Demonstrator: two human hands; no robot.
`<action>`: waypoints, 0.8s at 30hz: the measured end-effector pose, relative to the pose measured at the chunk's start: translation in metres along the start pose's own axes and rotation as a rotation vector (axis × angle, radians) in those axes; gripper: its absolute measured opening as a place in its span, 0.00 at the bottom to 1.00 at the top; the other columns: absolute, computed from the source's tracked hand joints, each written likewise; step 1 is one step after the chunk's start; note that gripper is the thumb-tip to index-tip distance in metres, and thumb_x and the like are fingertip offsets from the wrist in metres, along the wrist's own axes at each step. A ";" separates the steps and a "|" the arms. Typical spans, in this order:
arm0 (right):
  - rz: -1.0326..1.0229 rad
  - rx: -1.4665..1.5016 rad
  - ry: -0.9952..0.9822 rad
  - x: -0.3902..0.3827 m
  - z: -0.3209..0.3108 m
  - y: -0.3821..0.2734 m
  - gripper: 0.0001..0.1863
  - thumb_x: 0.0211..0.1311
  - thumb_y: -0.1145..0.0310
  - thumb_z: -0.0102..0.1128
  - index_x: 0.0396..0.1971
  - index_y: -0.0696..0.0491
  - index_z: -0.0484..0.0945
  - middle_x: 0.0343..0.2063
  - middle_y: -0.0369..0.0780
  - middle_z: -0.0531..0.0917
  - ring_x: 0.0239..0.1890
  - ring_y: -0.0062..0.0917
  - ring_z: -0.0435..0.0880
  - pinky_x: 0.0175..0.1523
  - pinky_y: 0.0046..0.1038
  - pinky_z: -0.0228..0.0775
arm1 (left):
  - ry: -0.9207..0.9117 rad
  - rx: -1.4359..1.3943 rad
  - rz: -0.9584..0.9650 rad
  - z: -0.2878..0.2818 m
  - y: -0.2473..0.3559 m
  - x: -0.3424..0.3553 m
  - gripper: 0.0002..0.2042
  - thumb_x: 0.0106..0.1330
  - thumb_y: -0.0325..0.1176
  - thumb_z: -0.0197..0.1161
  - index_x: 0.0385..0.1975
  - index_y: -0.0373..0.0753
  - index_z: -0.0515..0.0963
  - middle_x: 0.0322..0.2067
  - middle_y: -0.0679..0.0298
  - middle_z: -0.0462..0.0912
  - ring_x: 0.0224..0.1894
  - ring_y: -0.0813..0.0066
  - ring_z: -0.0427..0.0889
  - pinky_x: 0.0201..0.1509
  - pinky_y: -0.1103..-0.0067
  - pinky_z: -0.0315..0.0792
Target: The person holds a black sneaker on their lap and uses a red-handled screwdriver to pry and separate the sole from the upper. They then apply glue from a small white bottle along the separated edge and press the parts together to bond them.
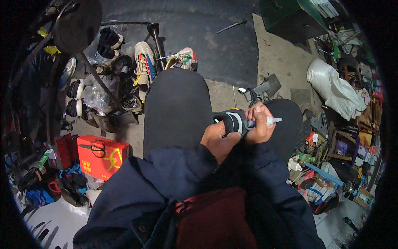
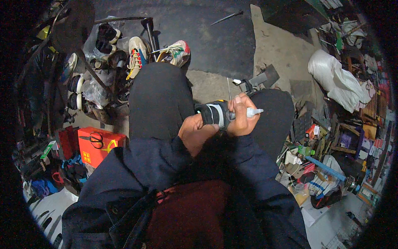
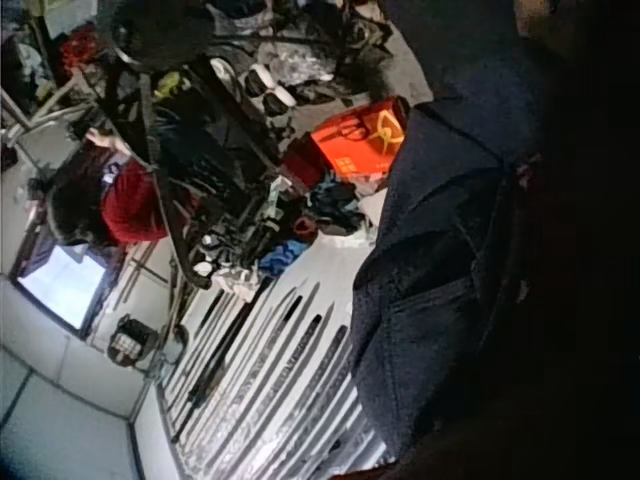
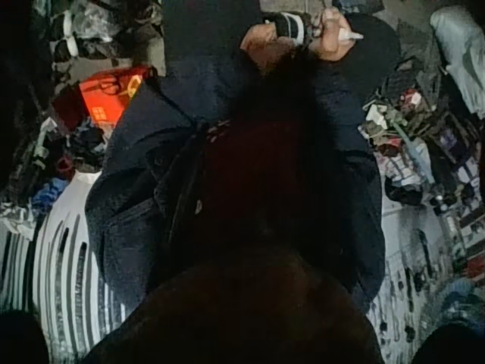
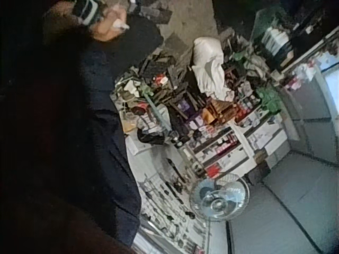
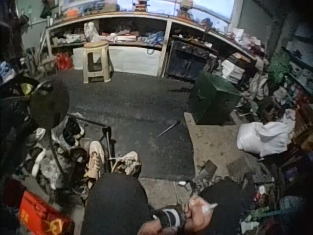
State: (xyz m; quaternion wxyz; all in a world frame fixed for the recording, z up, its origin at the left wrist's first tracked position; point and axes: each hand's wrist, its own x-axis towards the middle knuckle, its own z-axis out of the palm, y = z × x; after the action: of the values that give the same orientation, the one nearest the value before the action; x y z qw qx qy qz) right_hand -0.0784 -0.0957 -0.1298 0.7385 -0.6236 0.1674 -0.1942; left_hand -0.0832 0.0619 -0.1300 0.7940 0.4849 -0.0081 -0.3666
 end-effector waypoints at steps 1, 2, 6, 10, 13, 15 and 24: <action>-0.006 0.028 0.013 0.000 -0.001 -0.001 0.18 0.71 0.68 0.58 0.20 0.57 0.69 0.23 0.37 0.72 0.28 0.21 0.70 0.38 0.29 0.64 | 0.035 -0.004 0.016 0.003 0.000 0.001 0.10 0.71 0.30 0.59 0.44 0.31 0.81 0.36 0.67 0.84 0.39 0.80 0.79 0.48 0.77 0.75; 0.008 0.009 0.005 0.000 -0.001 -0.001 0.18 0.72 0.68 0.57 0.21 0.57 0.69 0.23 0.36 0.70 0.28 0.21 0.68 0.38 0.29 0.64 | 0.072 0.001 -0.006 0.005 0.002 0.002 0.10 0.72 0.33 0.60 0.41 0.31 0.81 0.32 0.65 0.83 0.37 0.79 0.78 0.45 0.76 0.74; 0.039 -0.081 -0.013 -0.004 -0.004 -0.005 0.17 0.74 0.67 0.56 0.22 0.56 0.68 0.23 0.36 0.68 0.28 0.21 0.66 0.39 0.29 0.64 | 0.114 -0.129 -0.192 0.001 0.009 0.007 0.20 0.78 0.45 0.58 0.39 0.31 0.84 0.31 0.61 0.86 0.35 0.76 0.81 0.46 0.74 0.75; 0.035 -0.188 -0.074 -0.011 -0.010 -0.009 0.18 0.73 0.71 0.54 0.19 0.57 0.69 0.23 0.37 0.73 0.27 0.21 0.70 0.37 0.28 0.64 | 0.140 -0.059 -0.321 -0.008 0.010 0.012 0.25 0.77 0.52 0.59 0.36 0.30 0.86 0.30 0.58 0.88 0.34 0.71 0.84 0.45 0.73 0.76; 0.041 -0.192 -0.040 -0.015 -0.014 -0.009 0.18 0.73 0.71 0.54 0.19 0.57 0.70 0.23 0.37 0.74 0.27 0.20 0.71 0.37 0.28 0.63 | 0.171 0.054 -0.302 -0.005 0.003 0.012 0.20 0.76 0.46 0.61 0.39 0.31 0.86 0.32 0.60 0.89 0.35 0.72 0.84 0.44 0.72 0.77; 0.040 -0.159 -0.010 -0.016 -0.015 -0.009 0.17 0.73 0.71 0.55 0.21 0.57 0.71 0.23 0.37 0.73 0.28 0.20 0.70 0.37 0.28 0.64 | 0.174 0.067 -0.216 0.000 -0.002 0.010 0.17 0.75 0.42 0.62 0.41 0.31 0.86 0.33 0.61 0.89 0.35 0.74 0.84 0.44 0.72 0.77; -0.138 -0.140 0.112 -0.012 -0.011 -0.001 0.17 0.68 0.72 0.58 0.18 0.58 0.69 0.21 0.35 0.71 0.25 0.17 0.67 0.33 0.26 0.57 | 0.177 0.108 -0.160 0.009 0.007 0.006 0.09 0.72 0.32 0.64 0.42 0.33 0.86 0.34 0.66 0.88 0.35 0.79 0.82 0.45 0.76 0.77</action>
State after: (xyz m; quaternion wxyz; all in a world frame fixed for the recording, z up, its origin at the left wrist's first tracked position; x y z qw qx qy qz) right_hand -0.0947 -0.0997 -0.1305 0.6675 -0.6718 0.1784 -0.2670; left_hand -0.0783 0.0532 -0.1218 0.7327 0.5563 0.0810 -0.3836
